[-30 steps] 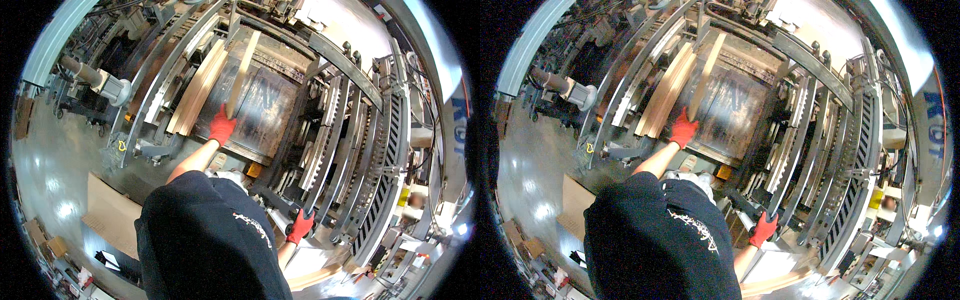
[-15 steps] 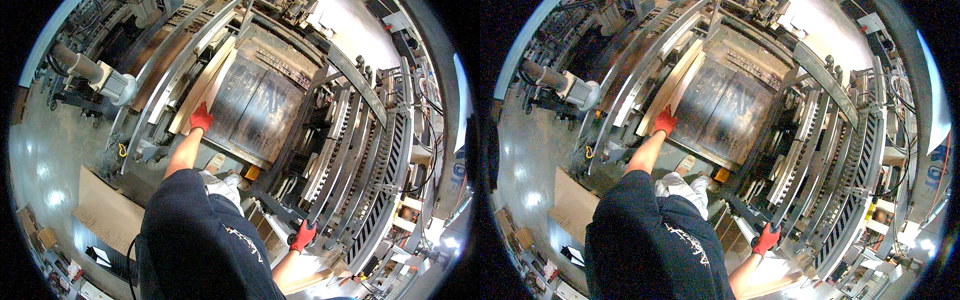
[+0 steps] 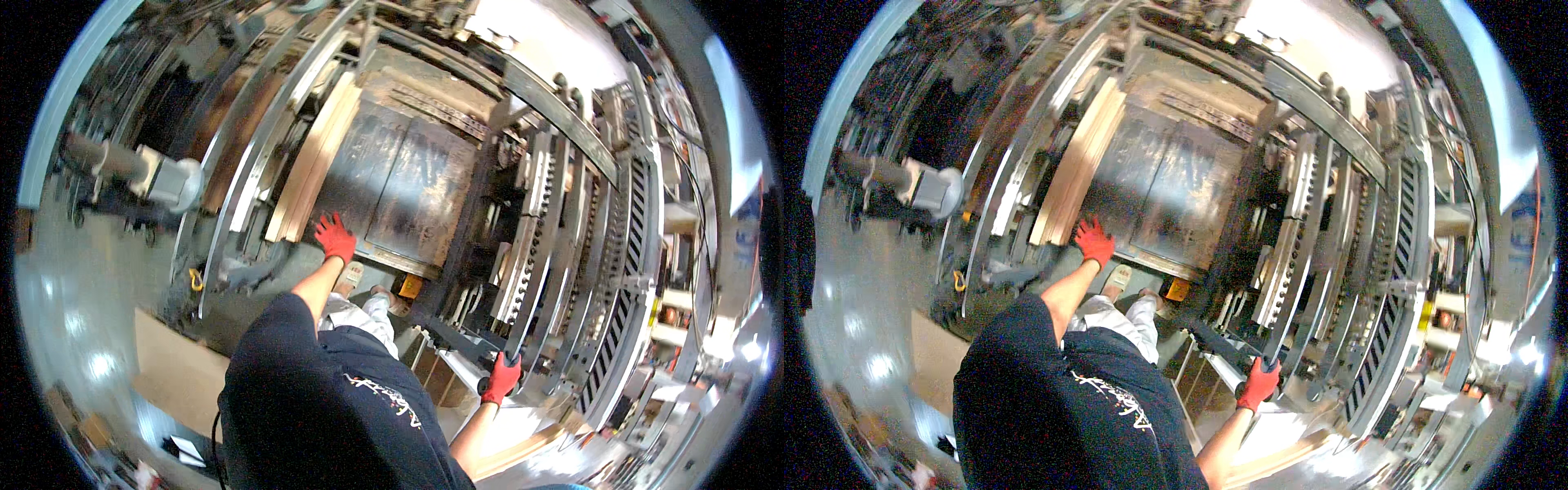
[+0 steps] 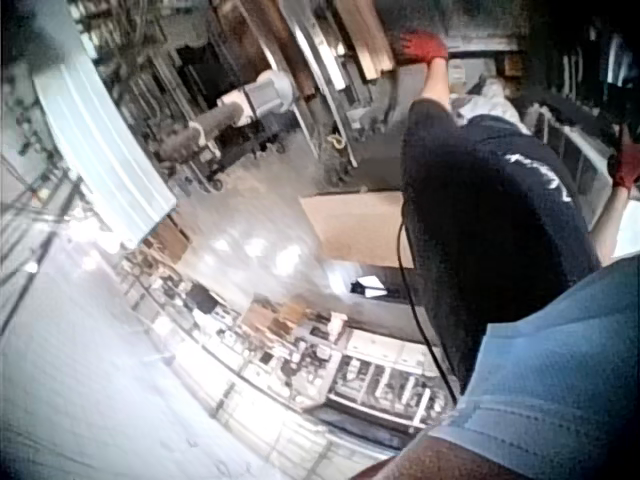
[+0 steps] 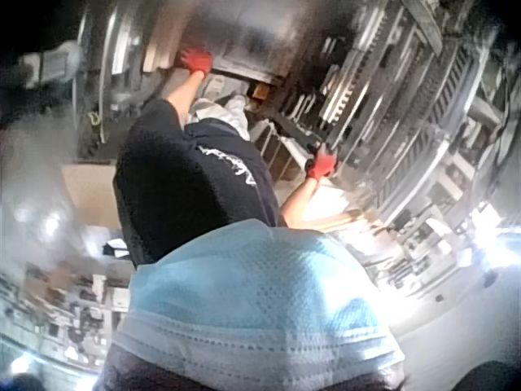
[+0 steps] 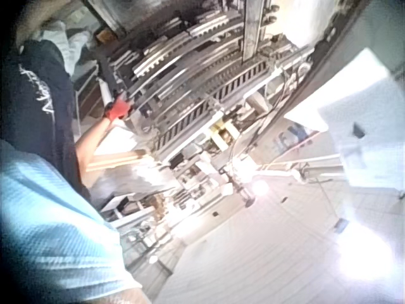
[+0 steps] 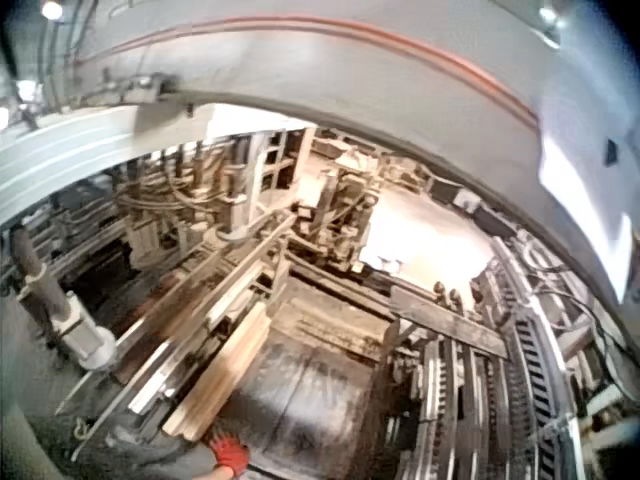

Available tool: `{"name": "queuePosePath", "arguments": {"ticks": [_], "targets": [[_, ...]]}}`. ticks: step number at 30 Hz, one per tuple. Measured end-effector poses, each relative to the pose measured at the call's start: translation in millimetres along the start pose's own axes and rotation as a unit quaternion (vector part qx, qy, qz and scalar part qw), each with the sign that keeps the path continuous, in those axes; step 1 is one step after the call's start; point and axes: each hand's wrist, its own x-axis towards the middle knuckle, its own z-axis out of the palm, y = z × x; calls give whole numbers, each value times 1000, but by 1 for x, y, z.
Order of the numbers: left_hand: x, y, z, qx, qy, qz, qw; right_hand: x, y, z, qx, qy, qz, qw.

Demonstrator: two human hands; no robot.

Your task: The person feeds curved wooden slats into a large industrial woodworking machine, handling them by hand and carefully aligning them with the machine's intake mechanism.

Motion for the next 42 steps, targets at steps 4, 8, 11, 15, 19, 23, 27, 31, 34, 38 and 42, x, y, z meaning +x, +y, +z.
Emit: {"name": "queuePosePath", "arguments": {"ticks": [4, 8, 11, 15, 19, 23, 27, 31, 34, 38, 42], "targets": [[-40, 63, -4, -135, -54, 213, 966, 1, 2, -2, 4, -38, 37, 999], [-99, 146, -59, -263, -80, 442, 854, -4, -10, -15, 9, -9, 30, 999], [-139, 207, -88, -354, -92, 537, 760, 7, -12, -17, 33, 39, -44, 998], [-205, 283, -115, -437, -168, 665, 582, -1, -9, -28, 41, 15, -27, 999], [-260, 345, -138, -390, -316, 719, 481, -31, -2, -48, 75, 275, 20, 958], [-301, 378, -142, -319, -298, 783, 443, -70, 77, -109, 9, 393, 197, 898], [-325, 392, -112, -263, -324, 820, 392, -145, 244, -127, -261, 399, 426, 769], [-334, 378, -110, -133, -173, 877, 428, -183, 278, -156, -260, 298, 614, 683], [-338, 379, -110, -151, -175, 874, 428, -204, 312, -140, -66, 336, 556, 757], [-336, 378, -113, -160, -192, 871, 422, -204, 319, -130, -159, 330, 519, 772], [-336, 384, -112, -191, -202, 870, 408, -192, 305, -143, -235, 311, 500, 773]]}}
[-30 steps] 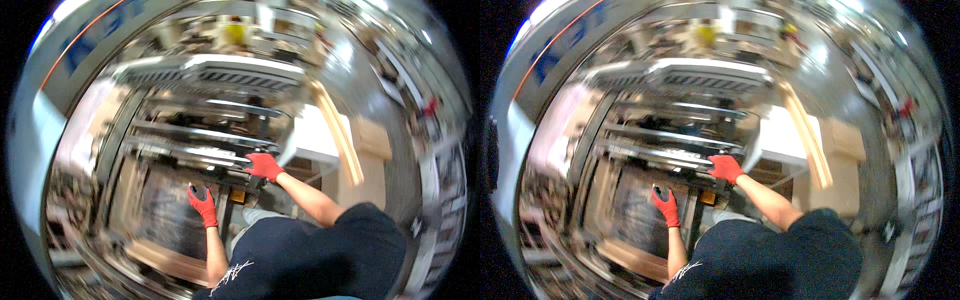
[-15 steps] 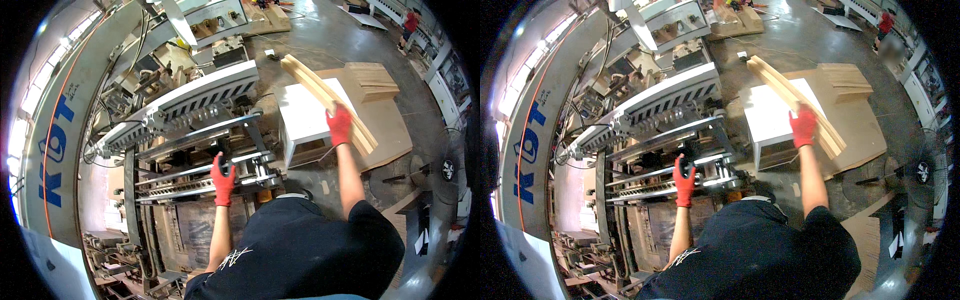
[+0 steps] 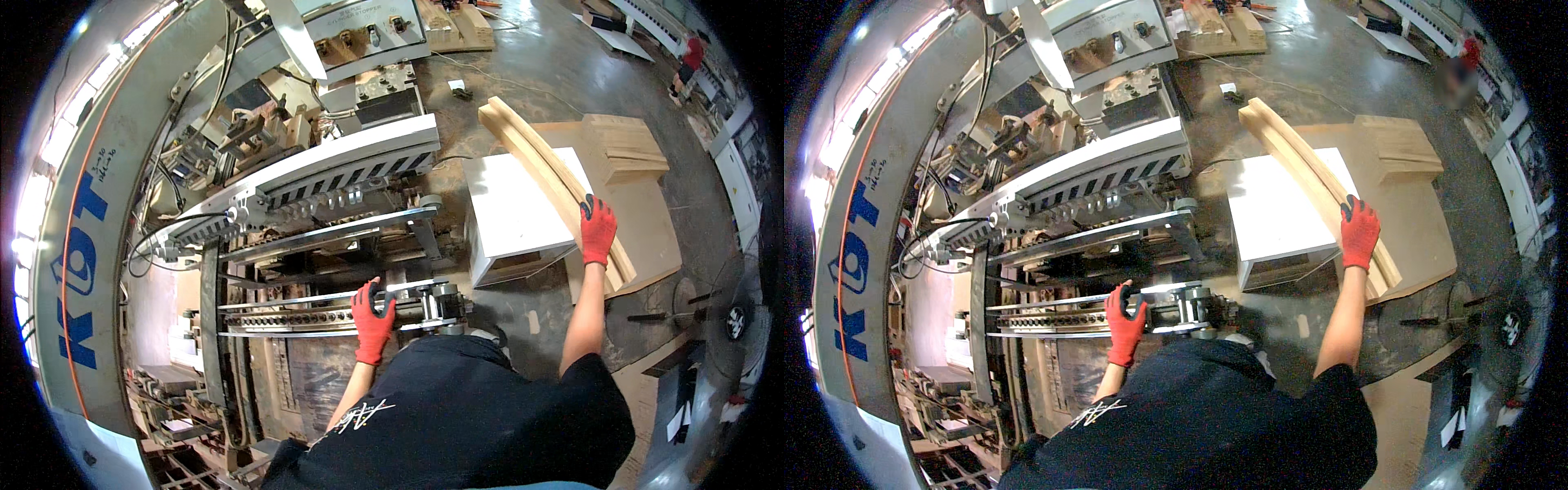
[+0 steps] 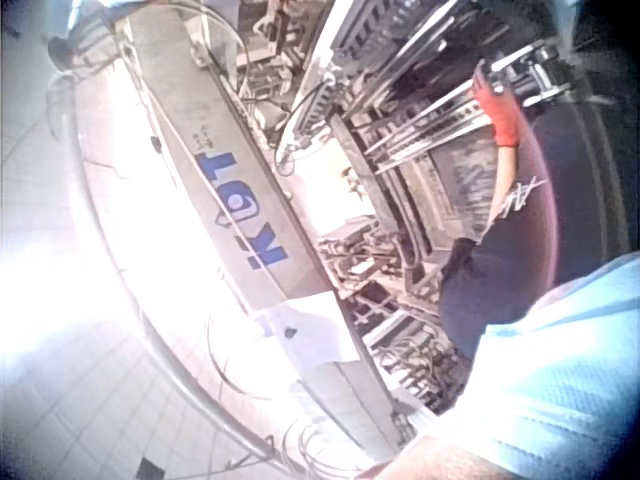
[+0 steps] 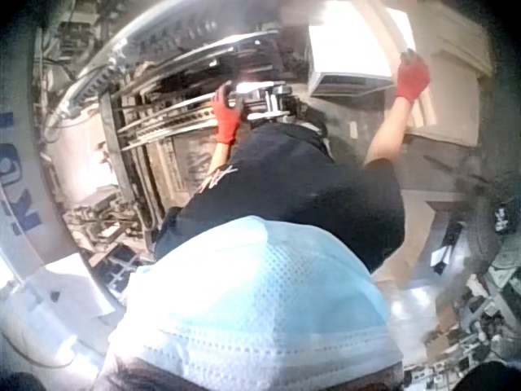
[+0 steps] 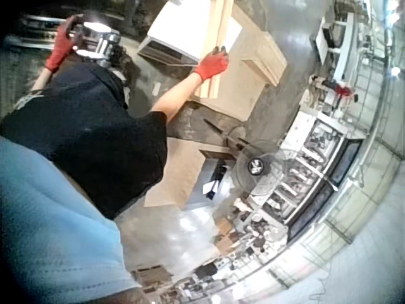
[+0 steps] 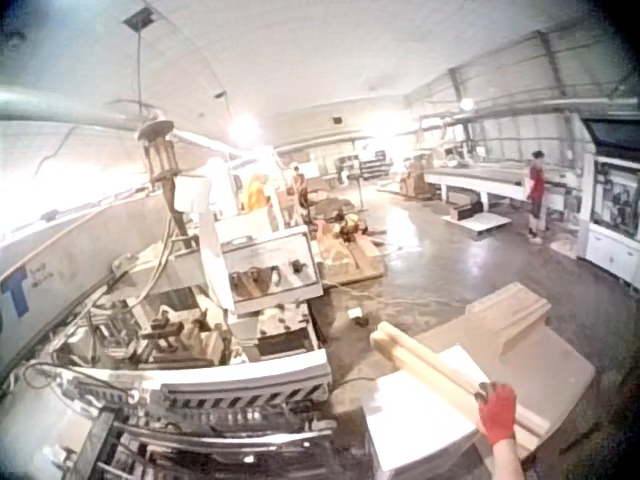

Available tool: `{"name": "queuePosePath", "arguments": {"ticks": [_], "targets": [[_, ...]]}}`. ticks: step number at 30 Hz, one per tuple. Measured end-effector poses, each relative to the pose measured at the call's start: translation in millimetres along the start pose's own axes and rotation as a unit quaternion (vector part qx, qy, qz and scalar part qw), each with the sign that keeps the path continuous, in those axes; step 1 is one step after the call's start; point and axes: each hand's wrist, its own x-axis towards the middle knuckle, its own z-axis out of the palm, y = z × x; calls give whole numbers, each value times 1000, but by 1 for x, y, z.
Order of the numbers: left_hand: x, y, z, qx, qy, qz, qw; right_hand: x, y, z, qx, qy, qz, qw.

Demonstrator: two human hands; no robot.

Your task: The person feeds curved wooden slats into a large industrial woodworking machine, handling them by hand and carefully aligning them with the machine's intake mechanism.

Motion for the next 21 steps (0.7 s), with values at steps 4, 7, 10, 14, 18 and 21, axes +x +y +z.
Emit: {"name": "queuePosePath", "arguments": {"ticks": [4, 7, 10, 14, 18, 21], "targets": [[7, 2, 7, -127, 24, -45, 991, -14, -34, -31, 93, 13, 87, 992], [22, 18, 2, -266, 7, -73, 961, -27, -55, -46, 363, 1, 170, 916], [44, 50, -9, -306, -39, -90, 947, -46, -75, -42, 542, 4, 207, 815], [73, 87, -25, -385, -116, -81, 912, -72, -119, -66, 641, 2, 220, 735], [87, 98, -33, -384, -158, 48, 908, -97, -174, -86, 639, -42, 143, 755], [87, 129, -40, -503, -85, 21, 860, -111, -218, -107, 585, -87, 18, 806]]}}
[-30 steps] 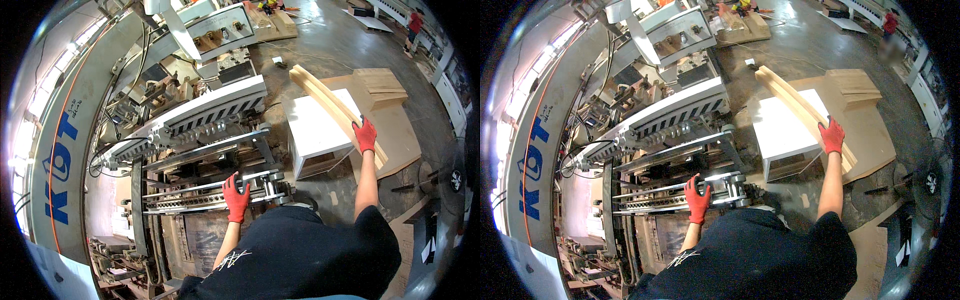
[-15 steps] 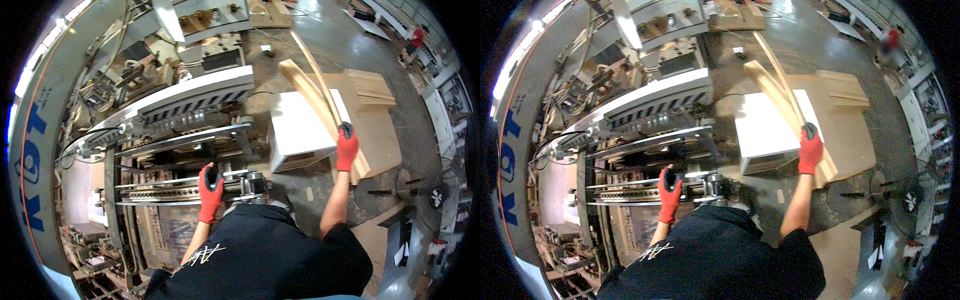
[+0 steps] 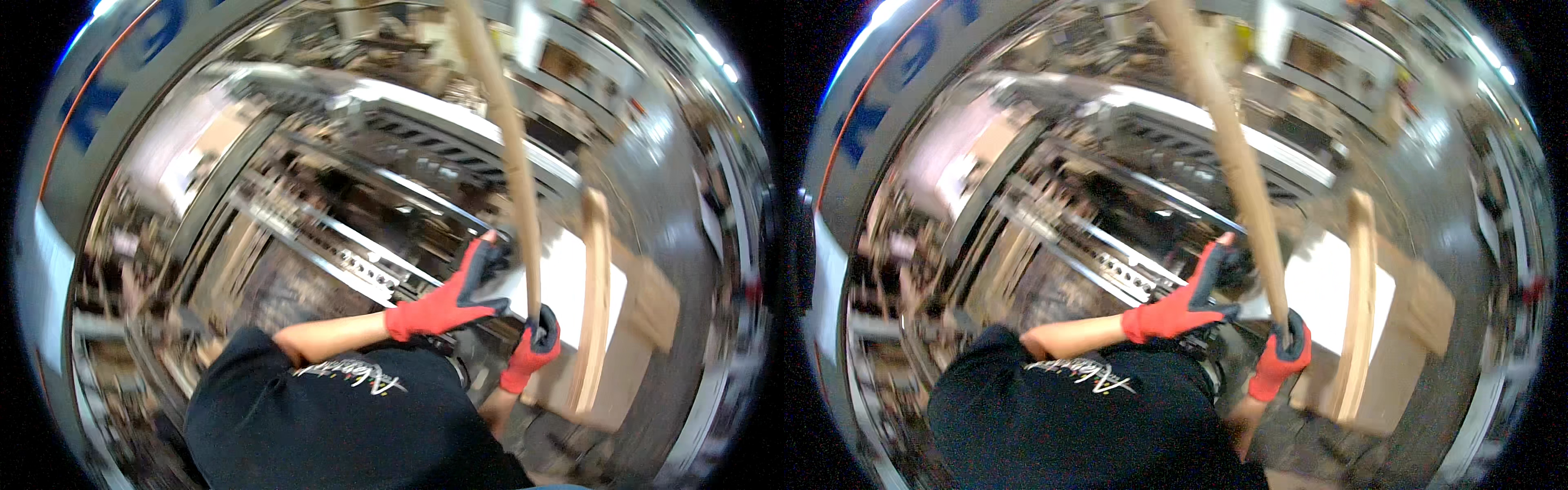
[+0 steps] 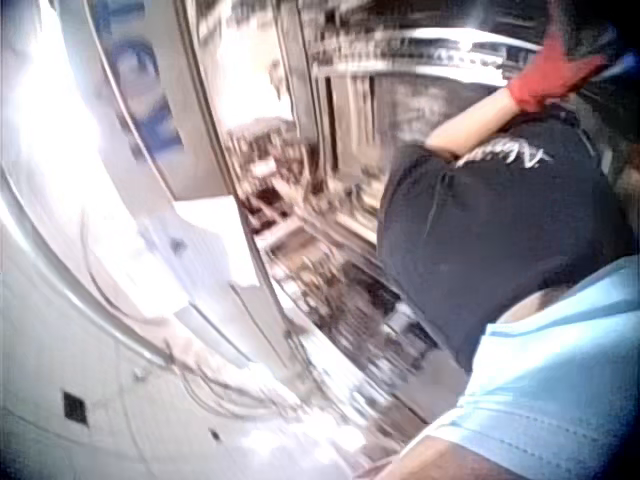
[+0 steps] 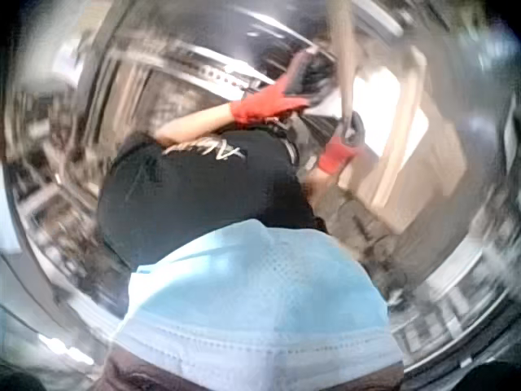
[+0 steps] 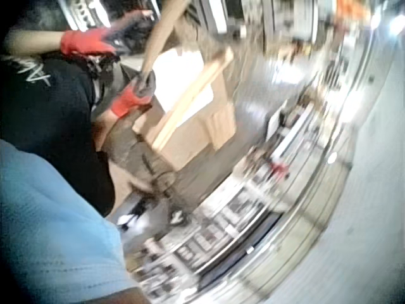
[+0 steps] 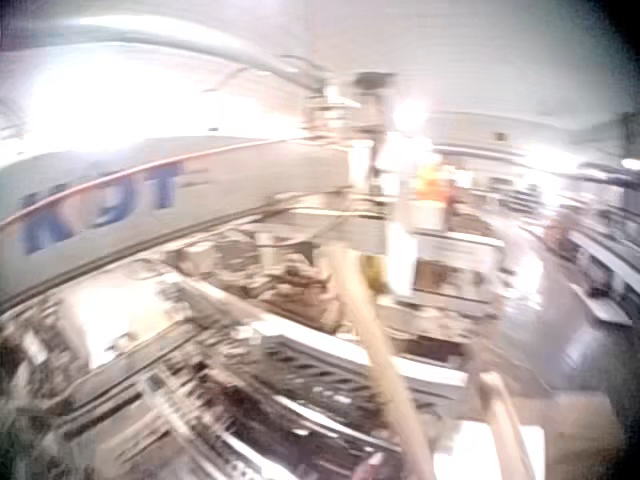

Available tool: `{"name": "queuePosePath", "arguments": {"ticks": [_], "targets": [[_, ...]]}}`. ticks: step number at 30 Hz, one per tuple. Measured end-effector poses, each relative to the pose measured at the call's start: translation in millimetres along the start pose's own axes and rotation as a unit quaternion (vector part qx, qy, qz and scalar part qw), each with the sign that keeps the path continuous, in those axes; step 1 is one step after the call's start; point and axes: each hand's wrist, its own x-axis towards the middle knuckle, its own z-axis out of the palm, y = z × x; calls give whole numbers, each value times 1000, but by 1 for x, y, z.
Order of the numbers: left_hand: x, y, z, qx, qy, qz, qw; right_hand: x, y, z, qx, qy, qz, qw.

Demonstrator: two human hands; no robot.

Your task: The person feeds curved wooden slats into a large industrial woodworking machine, handling them by hand and carefully aligning them with the machine's intake mechanism.

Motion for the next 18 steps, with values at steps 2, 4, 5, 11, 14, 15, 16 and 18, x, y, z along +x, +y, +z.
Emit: {"name": "queuePosePath", "arguments": {"ticks": [2, 4, 5, 11, 14, 15, 16, 18], "targets": [[2, 3, 6, -80, 109, -30, 990, -1, -7, 17, -46, -105, -134, 984], [-1, -19, -16, -72, 325, -86, 939, 7, -14, 34, -167, -147, -244, 944], [-3, -43, -38, -128, 403, -80, 903, 12, -7, 35, -224, -186, -246, 925], [12, -157, -218, -375, 476, -39, 795, 39, 42, 66, -262, -266, -188, 909], [39, -230, -312, -380, 474, -16, 794, 59, 35, 117, -309, -269, -214, 887], [46, -242, -338, -379, 456, -4, 806, 65, 39, 137, -317, -260, -210, 887], [61, -253, -360, -373, 478, -4, 795, 72, 45, 155, -325, -250, -207, 888], [50, -243, -411, -348, 551, 15, 759, 75, 45, 202, -319, -304, -195, 876]]}}
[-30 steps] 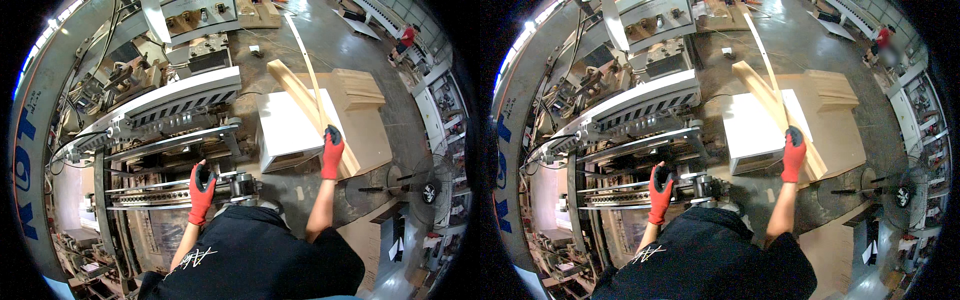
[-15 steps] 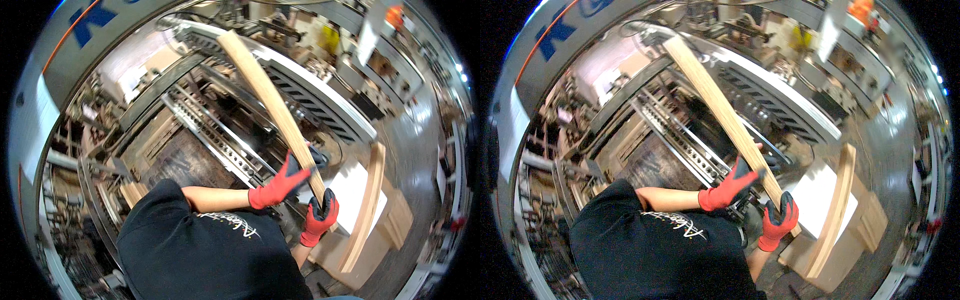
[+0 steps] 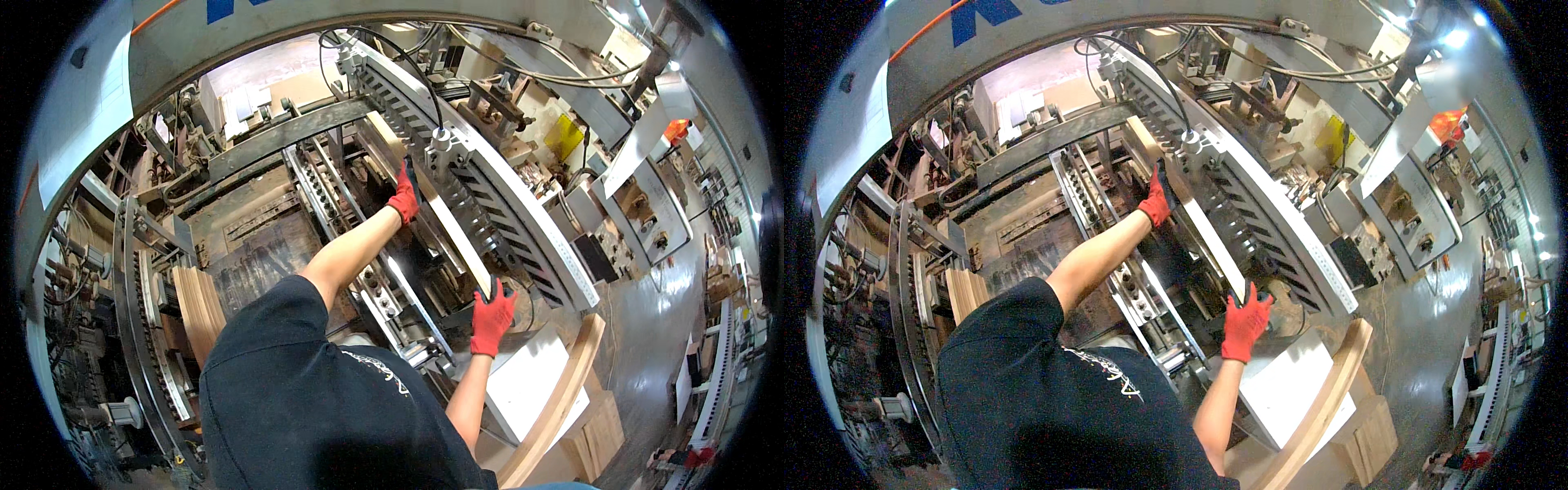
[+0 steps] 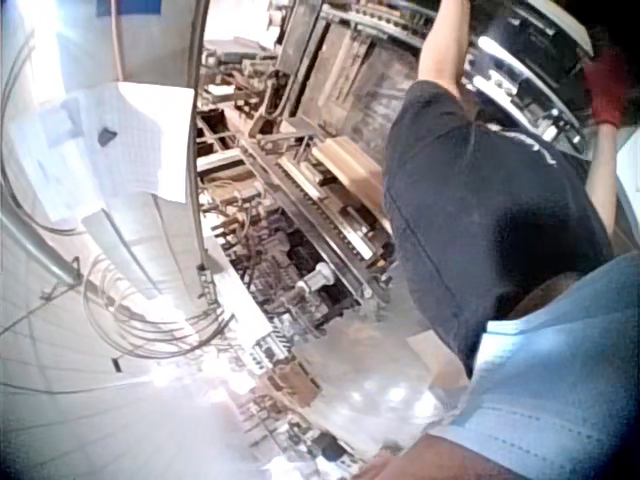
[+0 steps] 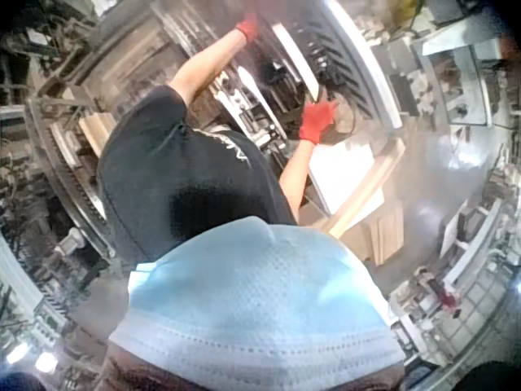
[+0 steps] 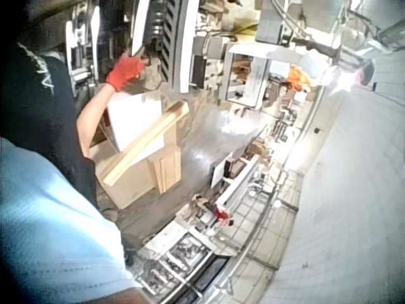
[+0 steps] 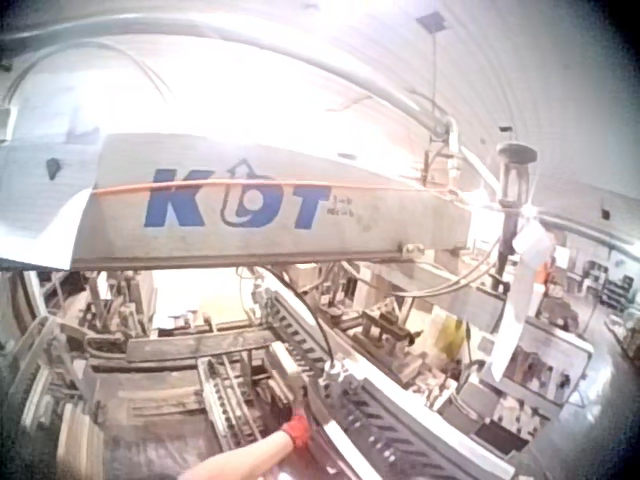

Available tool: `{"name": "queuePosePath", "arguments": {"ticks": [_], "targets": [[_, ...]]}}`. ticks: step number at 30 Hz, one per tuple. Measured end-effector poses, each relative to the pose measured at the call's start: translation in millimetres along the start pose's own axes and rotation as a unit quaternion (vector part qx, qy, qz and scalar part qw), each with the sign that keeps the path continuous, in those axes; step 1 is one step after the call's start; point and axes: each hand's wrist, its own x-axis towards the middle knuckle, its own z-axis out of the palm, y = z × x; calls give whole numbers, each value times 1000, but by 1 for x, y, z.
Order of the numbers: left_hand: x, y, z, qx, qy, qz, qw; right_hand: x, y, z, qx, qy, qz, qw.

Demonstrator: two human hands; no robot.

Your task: The person feeds curved wooden slats into a large industrial woodworking machine, handling them by hand and carefully aligning them with the machine's intake mechanism.

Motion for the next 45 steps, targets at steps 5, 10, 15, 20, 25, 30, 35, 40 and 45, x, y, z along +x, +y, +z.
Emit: {"name": "queuePosePath", "arguments": {"ticks": [5, 10, 15, 20, 25, 30, 35, 40, 45], "targets": [[-28, -10, 64, 15, -86, -53, 995, 37, 19, 19, 35, 18, 81, 996], [-17, 25, 52, 164, -10, -91, 982, 49, 24, 43, 95, 162, 79, 979], [-10, 13, 74, 157, -33, -9, 987, 51, 26, 56, 157, 138, 91, 974], [4, 26, 44, 219, -75, -54, 971, 46, 6, 50, 134, 118, 119, 977], [-10, -14, 47, 252, -30, 10, 967, 43, 29, 51, 133, 86, 120, 980], [20, 4, 21, 208, -22, -25, 978, 30, -8, 46, 28, 136, 69, 988], [13, 0, 26, 176, 0, -6, 984, -28, -76, 60, 209, 26, -86, 974], [-11, 16, 34, 154, -13, -8, 988, -44, -98, 51, 85, -97, -258, 958], [-16, 21, 45, 148, -6, -86, 985, -45, -90, 67, 99, -141, -213, 962]]}}
